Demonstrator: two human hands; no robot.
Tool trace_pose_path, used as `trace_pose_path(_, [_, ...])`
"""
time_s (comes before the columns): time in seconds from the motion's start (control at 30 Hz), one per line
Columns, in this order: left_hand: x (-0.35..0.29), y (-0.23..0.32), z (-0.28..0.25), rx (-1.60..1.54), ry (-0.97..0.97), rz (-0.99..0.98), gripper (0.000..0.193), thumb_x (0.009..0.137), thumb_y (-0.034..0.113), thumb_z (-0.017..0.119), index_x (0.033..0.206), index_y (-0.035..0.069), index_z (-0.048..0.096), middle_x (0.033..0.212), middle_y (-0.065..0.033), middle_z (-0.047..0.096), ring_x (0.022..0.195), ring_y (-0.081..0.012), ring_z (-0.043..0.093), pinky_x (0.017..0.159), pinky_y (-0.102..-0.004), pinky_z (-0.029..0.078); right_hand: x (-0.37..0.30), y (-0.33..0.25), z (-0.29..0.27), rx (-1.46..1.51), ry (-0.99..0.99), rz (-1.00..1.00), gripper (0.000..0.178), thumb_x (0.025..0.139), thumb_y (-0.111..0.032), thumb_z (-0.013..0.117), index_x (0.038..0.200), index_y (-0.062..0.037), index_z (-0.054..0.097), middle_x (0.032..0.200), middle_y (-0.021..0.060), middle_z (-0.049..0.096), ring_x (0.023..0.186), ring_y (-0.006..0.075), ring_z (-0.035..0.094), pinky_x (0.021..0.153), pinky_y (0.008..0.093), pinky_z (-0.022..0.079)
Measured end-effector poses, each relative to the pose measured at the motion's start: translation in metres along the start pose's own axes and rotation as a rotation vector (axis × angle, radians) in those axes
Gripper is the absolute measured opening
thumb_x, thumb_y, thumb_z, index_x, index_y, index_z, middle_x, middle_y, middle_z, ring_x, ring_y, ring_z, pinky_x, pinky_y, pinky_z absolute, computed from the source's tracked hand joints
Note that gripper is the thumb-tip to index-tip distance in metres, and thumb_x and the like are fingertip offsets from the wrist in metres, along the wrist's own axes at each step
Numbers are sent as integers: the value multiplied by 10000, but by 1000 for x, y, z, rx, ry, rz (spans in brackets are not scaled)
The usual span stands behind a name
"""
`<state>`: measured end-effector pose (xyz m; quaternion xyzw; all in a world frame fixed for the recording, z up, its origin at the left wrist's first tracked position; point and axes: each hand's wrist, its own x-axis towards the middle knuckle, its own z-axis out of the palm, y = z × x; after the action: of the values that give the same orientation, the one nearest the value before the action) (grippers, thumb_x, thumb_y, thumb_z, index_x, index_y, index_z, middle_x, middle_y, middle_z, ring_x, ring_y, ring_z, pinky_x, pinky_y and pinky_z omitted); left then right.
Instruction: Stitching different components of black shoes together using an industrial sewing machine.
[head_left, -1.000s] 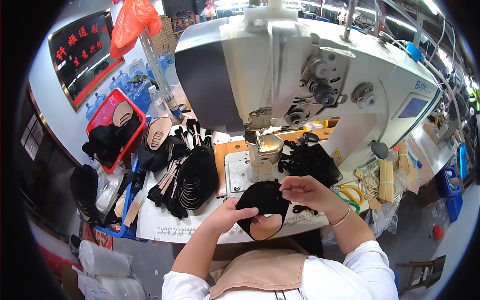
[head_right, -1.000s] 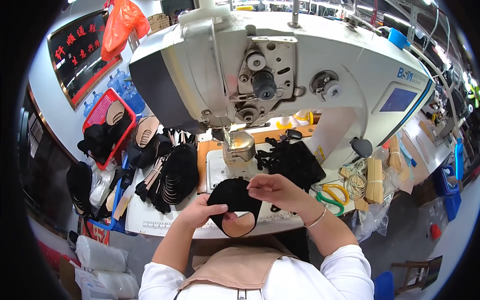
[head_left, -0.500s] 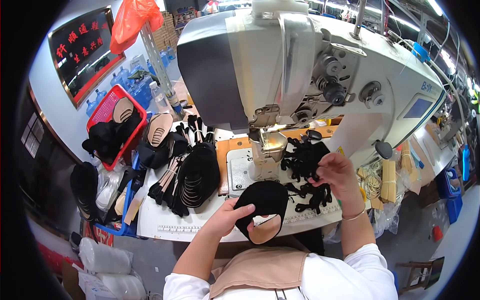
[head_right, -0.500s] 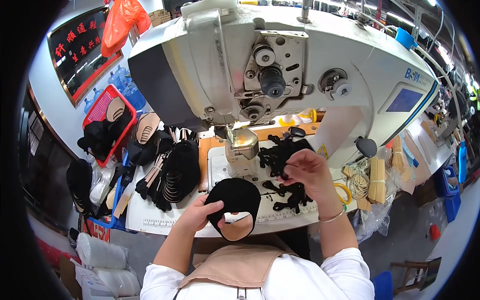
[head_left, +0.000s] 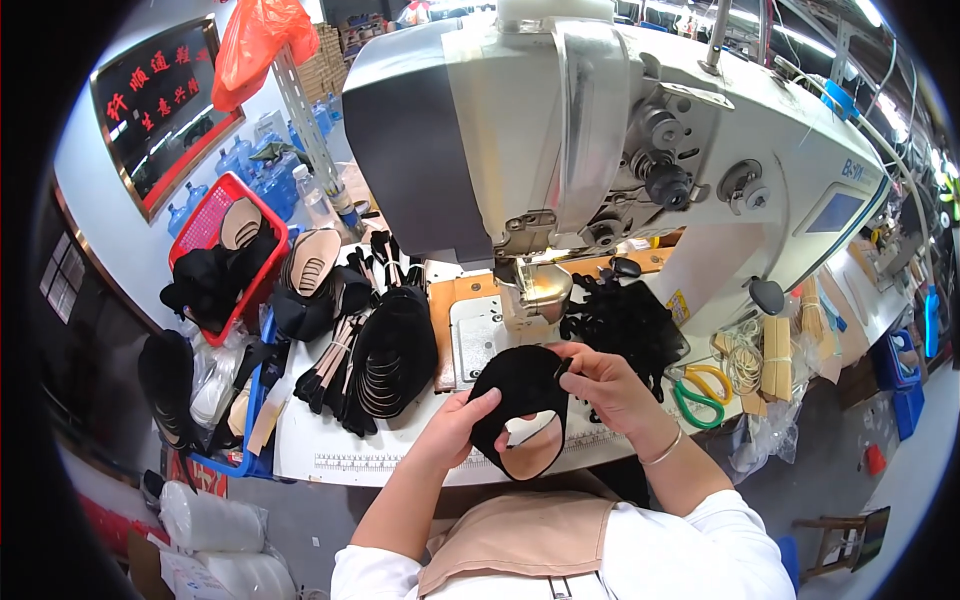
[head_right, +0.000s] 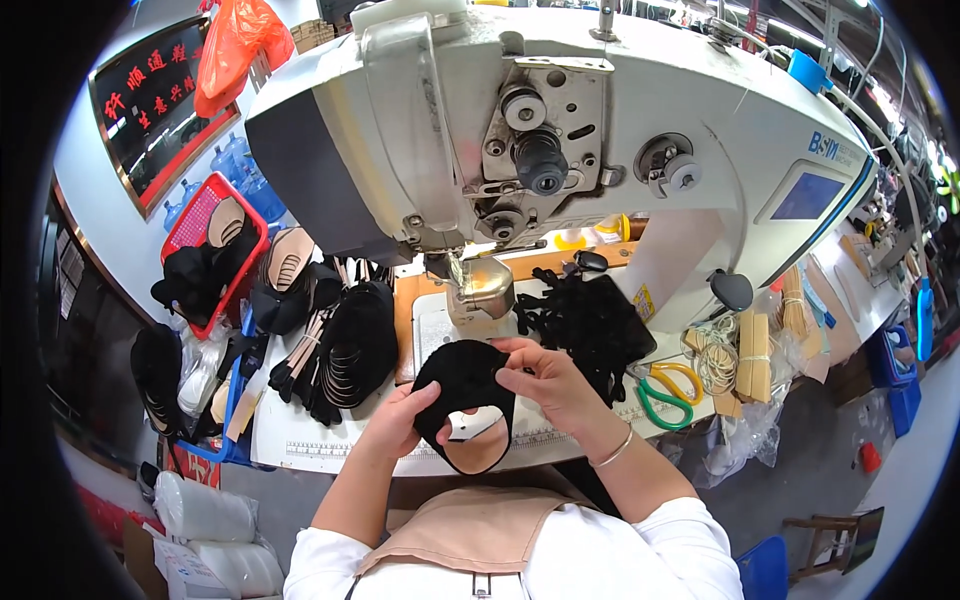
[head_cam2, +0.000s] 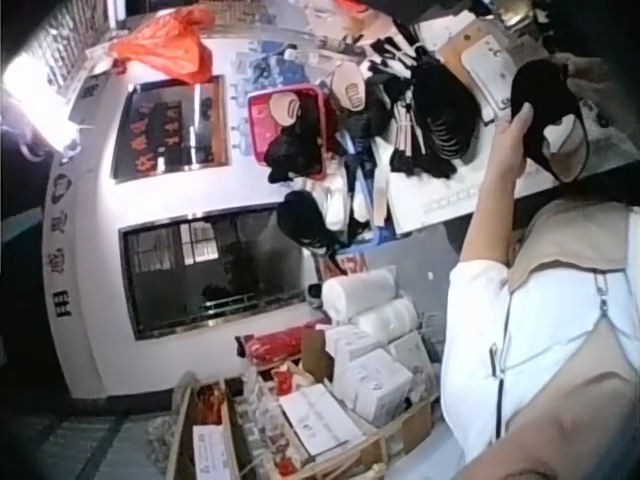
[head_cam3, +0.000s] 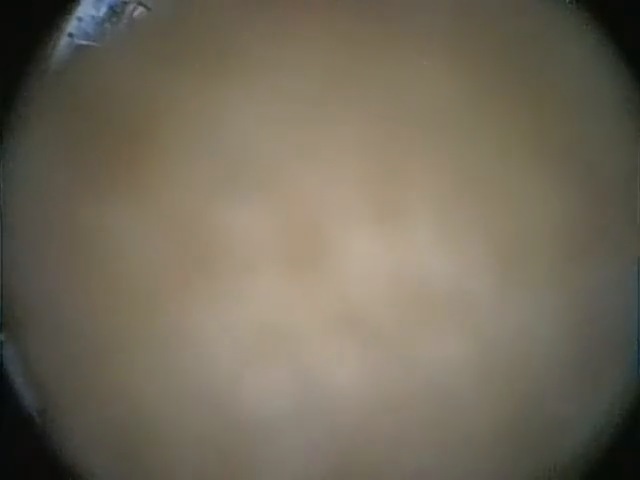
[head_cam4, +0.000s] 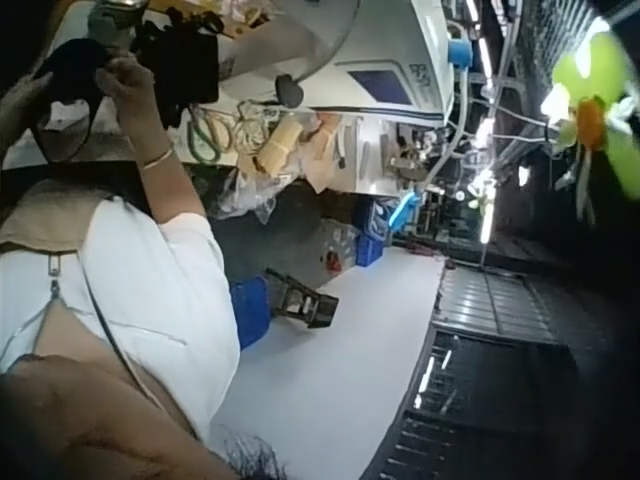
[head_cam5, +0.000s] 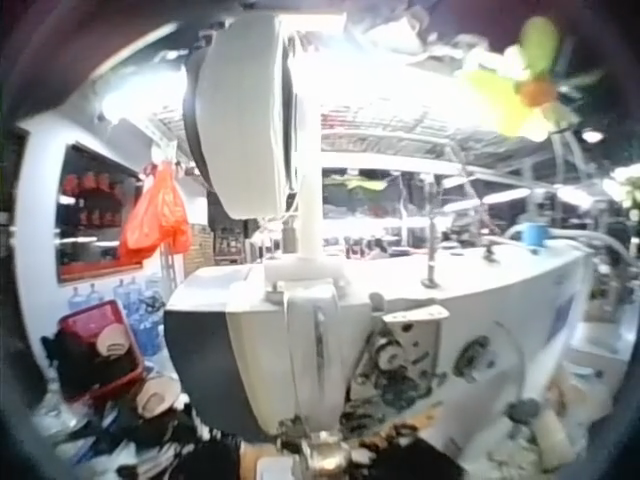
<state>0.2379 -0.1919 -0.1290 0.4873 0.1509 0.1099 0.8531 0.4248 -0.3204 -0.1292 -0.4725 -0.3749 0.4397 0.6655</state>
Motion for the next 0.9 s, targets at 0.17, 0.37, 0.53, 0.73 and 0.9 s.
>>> trace_pose_path(0.17, [3, -3, 0, 4, 15, -13, 372, 911, 276, 464, 1071, -55, 521, 896, -163, 612, 540, -152, 555, 491, -238, 468, 1, 6, 11, -171, -33, 41, 118, 769, -117, 673, 810, -15, 632, 1287, 169, 424, 872, 114, 556, 729, 205, 424])
trace_pose_path(0.37, [5, -6, -4, -35, 7, -23, 388, 905, 283, 470, 1079, -60, 517, 898, -168, 612, 554, -161, 563, 500, -240, 468, -4, -4, 25, -408, 58, 46, 140, 746, -113, 675, 781, 14, 629, 1126, 136, 560, 820, 131, 582, 713, 228, 450])
trace_pose_path(0.53, [2, -10, -5, -7, -26, 52, 331, 855, 251, 549, 1023, -35, 552, 882, -135, 618, 563, -139, 556, 513, -235, 455, -6, 0, 30, -545, 127, -91, 133, 736, -120, 683, 770, -8, 619, 1021, 81, 589, 743, 79, 531, 672, 205, 425])
trace_pose_path(0.73, [4, -16, 2, 151, 196, 90, 160, 761, 97, 661, 862, -10, 599, 712, -56, 597, 497, -103, 529, 444, -230, 430, -9, 9, 36, -718, 195, -311, 148, 703, -115, 691, 803, -35, 617, 997, 137, 582, 793, 200, 570, 718, 296, 443])
trace_pose_path(0.9, [3, -19, 4, 190, 260, 113, 109, 765, 70, 653, 813, -10, 597, 639, -31, 571, 456, -95, 515, 407, -225, 424, -8, 19, 24, -402, 265, -110, 249, 755, -124, 690, 948, -14, 577, 974, 69, 584, 815, 95, 558, 695, 230, 454])
